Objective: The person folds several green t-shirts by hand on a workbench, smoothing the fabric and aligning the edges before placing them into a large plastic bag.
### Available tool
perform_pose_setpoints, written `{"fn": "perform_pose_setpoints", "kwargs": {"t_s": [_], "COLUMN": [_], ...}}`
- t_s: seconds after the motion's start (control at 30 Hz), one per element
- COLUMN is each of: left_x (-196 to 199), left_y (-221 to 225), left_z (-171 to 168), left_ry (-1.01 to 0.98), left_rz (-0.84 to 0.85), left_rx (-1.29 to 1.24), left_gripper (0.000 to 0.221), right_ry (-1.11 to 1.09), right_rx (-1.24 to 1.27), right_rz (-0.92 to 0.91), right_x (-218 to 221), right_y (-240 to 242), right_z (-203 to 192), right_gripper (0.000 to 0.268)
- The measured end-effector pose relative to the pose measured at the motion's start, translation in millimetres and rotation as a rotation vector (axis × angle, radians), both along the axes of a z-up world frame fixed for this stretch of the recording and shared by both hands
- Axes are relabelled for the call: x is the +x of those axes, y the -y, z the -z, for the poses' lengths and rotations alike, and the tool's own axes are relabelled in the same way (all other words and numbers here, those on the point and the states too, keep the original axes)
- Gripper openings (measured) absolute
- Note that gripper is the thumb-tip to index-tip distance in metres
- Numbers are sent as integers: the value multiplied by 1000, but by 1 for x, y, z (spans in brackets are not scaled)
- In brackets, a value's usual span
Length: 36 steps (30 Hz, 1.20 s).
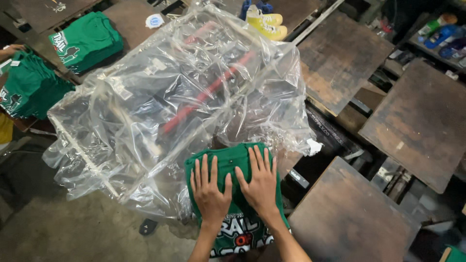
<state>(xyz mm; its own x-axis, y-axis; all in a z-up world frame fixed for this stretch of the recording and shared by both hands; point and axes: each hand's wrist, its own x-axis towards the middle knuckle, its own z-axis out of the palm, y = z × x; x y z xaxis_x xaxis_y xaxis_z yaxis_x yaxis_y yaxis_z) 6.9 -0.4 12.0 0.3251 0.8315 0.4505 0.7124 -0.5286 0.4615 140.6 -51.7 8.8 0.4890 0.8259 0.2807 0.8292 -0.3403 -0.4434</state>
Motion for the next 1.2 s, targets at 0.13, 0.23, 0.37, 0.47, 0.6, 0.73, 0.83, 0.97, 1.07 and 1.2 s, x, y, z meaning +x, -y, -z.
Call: {"fn": "perform_pose_setpoints", "kwargs": {"t_s": [0.13, 0.23, 0.37, 0.47, 0.6, 0.73, 0.83, 0.97, 1.07, 1.2], "left_x": [-10, -25, -47, -63, -83, -91, -67, -14, 17, 75], "left_y": [-3, 9, 42, 58, 54, 85, 88, 152, 248, 335], "left_z": [-9, -21, -5, 22, 62, 66, 147, 153, 131, 159], "left_ry": [96, 228, 73, -26, 7, -34, 332, 83, -11, -431], "left_rz": [78, 160, 219, 220, 255, 289, 491, 787, 830, 921], "left_rx": [-75, -101, -79, -88, 82, 191, 272, -126, -158, -484], "left_gripper": [59, 51, 63, 75, 69, 65, 33, 34, 35, 50], "right_ry": [-83, 0, -81, -32, -57, 45, 153, -165, -181, -168], "right_rx": [-14, -58, 69, 152, 42, 153, 239, 196, 235, 146], "right_rz": [51, 126, 79, 107, 56, 112, 125, 182, 362, 725], "right_x": [-16, -30, -40, -60, -90, -116, -112, -100, -83, -54], "right_y": [12, 25, 47, 69, 93, 147, 192, 265, 331, 424], "right_z": [-18, -7, -10, 12, 53, 30, 31, 58, 88, 131], "right_gripper": [68, 75, 72, 62, 66, 44, 30, 32, 27, 19]}}
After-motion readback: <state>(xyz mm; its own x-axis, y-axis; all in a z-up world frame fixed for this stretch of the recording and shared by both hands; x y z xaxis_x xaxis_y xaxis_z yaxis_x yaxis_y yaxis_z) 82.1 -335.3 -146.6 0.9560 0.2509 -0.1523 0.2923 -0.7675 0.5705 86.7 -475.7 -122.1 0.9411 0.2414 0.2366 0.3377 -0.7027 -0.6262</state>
